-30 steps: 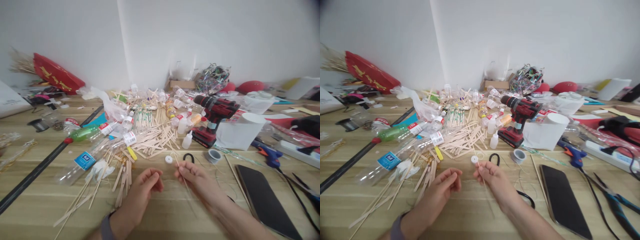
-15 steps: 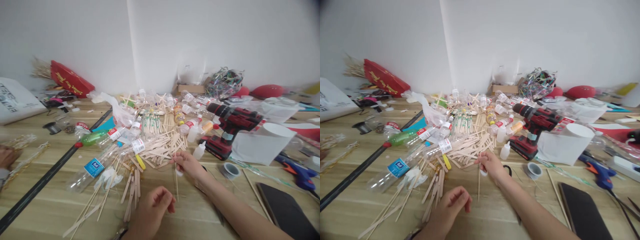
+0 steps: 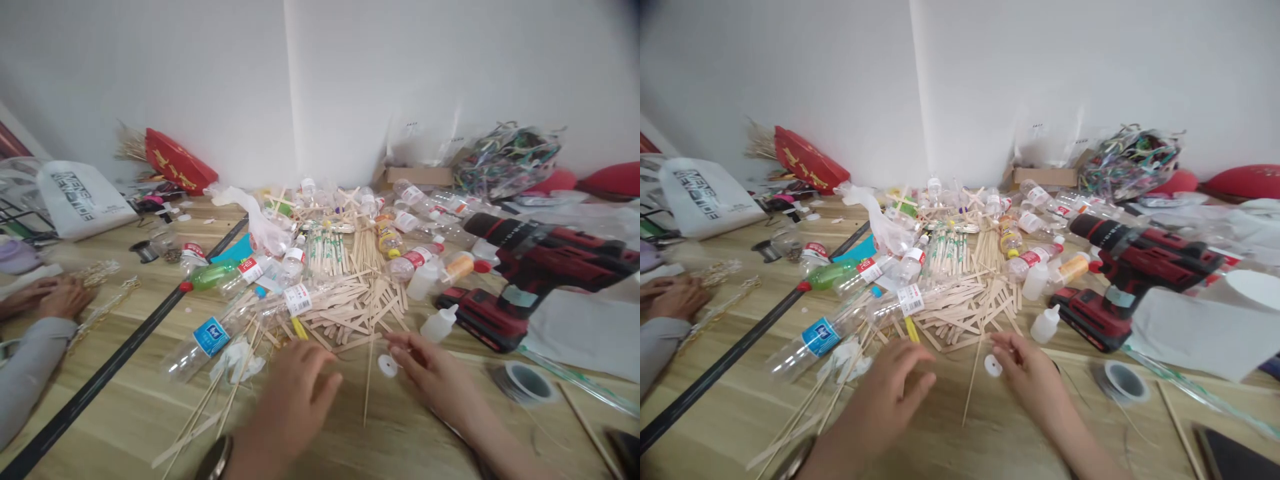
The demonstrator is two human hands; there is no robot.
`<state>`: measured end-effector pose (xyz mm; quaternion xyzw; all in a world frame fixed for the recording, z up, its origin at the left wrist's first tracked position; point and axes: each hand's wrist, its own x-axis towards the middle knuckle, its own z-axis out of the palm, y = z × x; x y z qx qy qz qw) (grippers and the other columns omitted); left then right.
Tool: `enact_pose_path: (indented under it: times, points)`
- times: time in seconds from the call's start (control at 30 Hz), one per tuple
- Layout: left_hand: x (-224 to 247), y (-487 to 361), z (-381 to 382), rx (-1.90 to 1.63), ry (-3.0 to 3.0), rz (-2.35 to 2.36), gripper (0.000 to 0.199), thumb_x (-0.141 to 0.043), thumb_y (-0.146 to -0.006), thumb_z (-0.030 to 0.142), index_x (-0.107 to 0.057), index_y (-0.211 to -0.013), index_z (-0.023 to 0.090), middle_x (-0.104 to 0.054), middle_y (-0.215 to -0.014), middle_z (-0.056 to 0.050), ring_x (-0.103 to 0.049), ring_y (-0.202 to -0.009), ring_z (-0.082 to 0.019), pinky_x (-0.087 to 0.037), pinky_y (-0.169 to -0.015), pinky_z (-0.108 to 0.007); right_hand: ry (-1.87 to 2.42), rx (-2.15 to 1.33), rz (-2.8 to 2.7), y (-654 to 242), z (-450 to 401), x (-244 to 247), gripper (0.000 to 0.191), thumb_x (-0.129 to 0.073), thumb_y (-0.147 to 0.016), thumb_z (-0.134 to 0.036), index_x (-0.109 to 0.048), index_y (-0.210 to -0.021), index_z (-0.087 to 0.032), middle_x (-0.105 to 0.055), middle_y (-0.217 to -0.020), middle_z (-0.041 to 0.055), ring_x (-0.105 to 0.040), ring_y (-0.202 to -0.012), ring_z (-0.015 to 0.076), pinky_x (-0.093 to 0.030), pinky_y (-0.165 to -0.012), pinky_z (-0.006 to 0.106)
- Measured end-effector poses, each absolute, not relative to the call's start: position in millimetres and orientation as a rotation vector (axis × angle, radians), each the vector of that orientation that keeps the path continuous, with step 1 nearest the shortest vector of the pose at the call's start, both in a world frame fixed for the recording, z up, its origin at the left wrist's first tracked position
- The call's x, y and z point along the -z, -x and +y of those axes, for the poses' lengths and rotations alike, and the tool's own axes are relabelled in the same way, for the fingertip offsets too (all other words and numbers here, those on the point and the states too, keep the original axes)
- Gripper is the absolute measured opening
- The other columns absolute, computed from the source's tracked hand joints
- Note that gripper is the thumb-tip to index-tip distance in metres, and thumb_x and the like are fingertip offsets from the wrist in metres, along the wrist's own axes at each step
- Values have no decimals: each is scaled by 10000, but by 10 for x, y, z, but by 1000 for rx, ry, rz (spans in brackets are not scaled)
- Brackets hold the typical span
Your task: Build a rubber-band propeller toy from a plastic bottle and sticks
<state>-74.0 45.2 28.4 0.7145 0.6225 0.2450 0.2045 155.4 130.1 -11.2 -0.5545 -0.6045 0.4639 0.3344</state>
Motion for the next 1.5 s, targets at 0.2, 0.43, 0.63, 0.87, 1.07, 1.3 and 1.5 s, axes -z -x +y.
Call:
enact_pose_path:
  times: [0.2, 0.43, 0.63, 0.87, 1.07, 1.3, 1.5]
  points:
    - [-371, 1098, 998, -116, -2301, 2464, 430, -601, -910, 265, -549, -1310, 119, -610, -1275, -192, -548, -1156, -357, -436, -954, -467, 1213, -856, -2027, -1832, 843, 160, 463, -491, -963, -443, -529, -558, -222, -594, -618, 18, -593, -580, 164, -452, -555, 245]
    - [-361, 1132, 1193, 8, -2347, 2430, 452, -678, -828, 226, -590, -1248, 85, -690, -1074, -203, -591, -1039, -406, -458, -848, -474, 1124, -631, -2167, -1889, 686, 253, 313, -443, -1011, -295, -621, -766, -218, -667, -751, 37, -661, -688, 166, -503, -635, 246]
    - [-428, 1115, 1125, -83, -2276, 2457, 422, -554, -905, 396, -576, -1199, 94, -706, -1066, -189, -630, -1023, -367, -476, -842, -421, 1040, -549, -2248, -1901, 665, 290, 282, -415, -1023, -238, -642, -859, -205, -672, -792, 43, -671, -694, 162, -510, -621, 250]
    - [-233, 847, 748, -399, -2246, 2276, 551, -466, -956, 364, -411, -1399, 42, -675, -1188, -222, -654, -1066, -333, -503, -871, -417, 1324, -469, -2379, -1889, 715, 317, 237, -445, -1002, -219, -677, -998, -173, -694, -932, 102, -688, -864, 236, -544, -755, 346]
    - [-35, 602, 671, -163, -2382, 2461, 524, -478, -976, 349, -471, -1400, 42, -690, -1001, -188, -664, -885, -321, -519, -770, -409, 1602, -379, -2405, -1644, 878, 79, 227, -551, -951, -191, -670, -1140, -146, -681, -1109, 141, -660, -1027, 290, -507, -874, 391]
    - [15, 487, 615, -489, -2516, 2409, 497, -587, -927, 319, -555, -1328, 27, -635, -1194, -243, -566, -1147, -428, -489, -935, -550, 1668, -351, -2426, -1449, 1053, 119, 141, -642, -886, -196, -702, -973, -103, -662, -1022, 175, -655, -979, 326, -476, -824, 394]
    - [20, 295, 264, -954, -2133, 1616, 360, -476, -986, 321, -576, -1304, 184, -663, -1251, -152, -604, -1180, -302, -488, -1013, -491, 1481, -485, -2425, -1555, 914, 37, 144, -675, -866, -241, -677, -984, -159, -639, -974, 96, -634, -908, 247, -478, -800, 349]
